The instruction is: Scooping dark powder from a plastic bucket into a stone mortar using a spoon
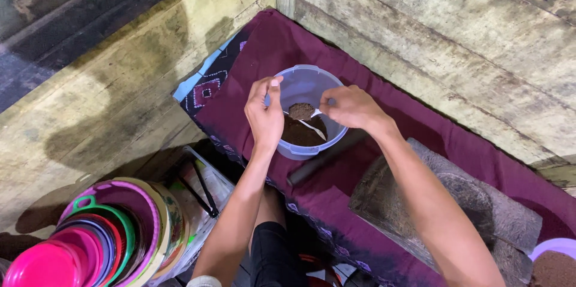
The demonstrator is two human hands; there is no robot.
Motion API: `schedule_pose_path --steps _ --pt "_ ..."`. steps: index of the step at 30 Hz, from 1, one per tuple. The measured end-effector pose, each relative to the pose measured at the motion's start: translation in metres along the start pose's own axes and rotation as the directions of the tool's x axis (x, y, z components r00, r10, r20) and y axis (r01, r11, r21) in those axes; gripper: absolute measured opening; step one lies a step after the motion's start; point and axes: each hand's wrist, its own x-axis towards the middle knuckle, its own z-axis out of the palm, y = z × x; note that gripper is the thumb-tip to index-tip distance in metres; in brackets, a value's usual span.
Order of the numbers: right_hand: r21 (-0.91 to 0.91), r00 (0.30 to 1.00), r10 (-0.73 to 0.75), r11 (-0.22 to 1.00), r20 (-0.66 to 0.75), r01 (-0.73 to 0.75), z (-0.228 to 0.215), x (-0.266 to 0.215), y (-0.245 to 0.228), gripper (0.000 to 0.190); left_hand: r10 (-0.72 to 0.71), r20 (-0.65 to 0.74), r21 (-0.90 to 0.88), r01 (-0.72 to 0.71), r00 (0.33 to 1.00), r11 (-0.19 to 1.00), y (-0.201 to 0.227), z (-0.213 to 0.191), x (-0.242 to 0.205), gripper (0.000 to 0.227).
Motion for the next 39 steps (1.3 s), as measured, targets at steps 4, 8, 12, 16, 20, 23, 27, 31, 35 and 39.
schedule_pose_path --steps 4,8,12,16,20,23,27,31,35,39 --pt "0.017 1.0 0.013 1.0 -0.008 -0.013 -0.006 0.001 0.009 0.021 -0.137 0.049 -0.017 0.138 0.989 0.99 0.005 0.011 0.001 0.026" --pt "0.036 1.0 0.027 0.999 -0.011 -0.027 -0.013 -0.003 0.012 0.019 -0.326 0.086 -0.177 0.337 0.941 0.925 0.005 0.027 -0.004 0.039" --pt "0.051 0.999 0.04 0.998 -0.012 -0.039 -0.02 -0.012 0.012 0.02 -0.489 0.104 -0.468 0.476 0.866 0.744 0.008 0.049 -0.013 0.052" --pt "0.039 0.998 0.055 0.998 -0.021 -0.054 -0.022 -0.015 0.016 0.02 -0.546 0.084 -0.475 0.515 0.834 0.714 0.01 0.062 -0.024 0.053" --pt "0.04 0.998 0.062 0.997 -0.019 -0.061 -0.027 -0.022 0.014 0.021 -0.572 0.079 -0.527 0.522 0.816 0.671 0.01 0.075 -0.035 0.054" --pt "0.052 0.997 0.068 0.996 -0.026 -0.066 -0.029 -0.027 0.015 0.02 -0.578 0.044 -0.567 0.497 0.815 0.657 0.014 0.082 -0.04 0.051" --pt "0.079 0.996 0.078 0.994 -0.033 -0.075 -0.037 -0.044 0.009 0.021 -0.57 0.026 -0.634 0.455 0.821 0.626 0.012 0.095 -0.046 0.049" --pt "0.067 0.994 0.092 0.994 -0.054 -0.089 -0.041 -0.057 0.023 0.021 -0.546 0.031 -0.664 0.426 0.837 0.615 0.015 0.11 -0.057 0.05" --pt "0.102 0.986 0.158 0.983 -0.058 -0.152 -0.051 -0.092 0.036 0.024 -0.533 0.08 -0.699 0.429 0.842 0.572 0.03 0.128 -0.077 0.048" --pt "0.093 0.973 0.215 0.974 -0.079 -0.207 -0.06 -0.138 0.055 0.029 -0.502 0.17 -0.719 0.455 0.848 0.525 0.058 0.142 -0.109 0.046"
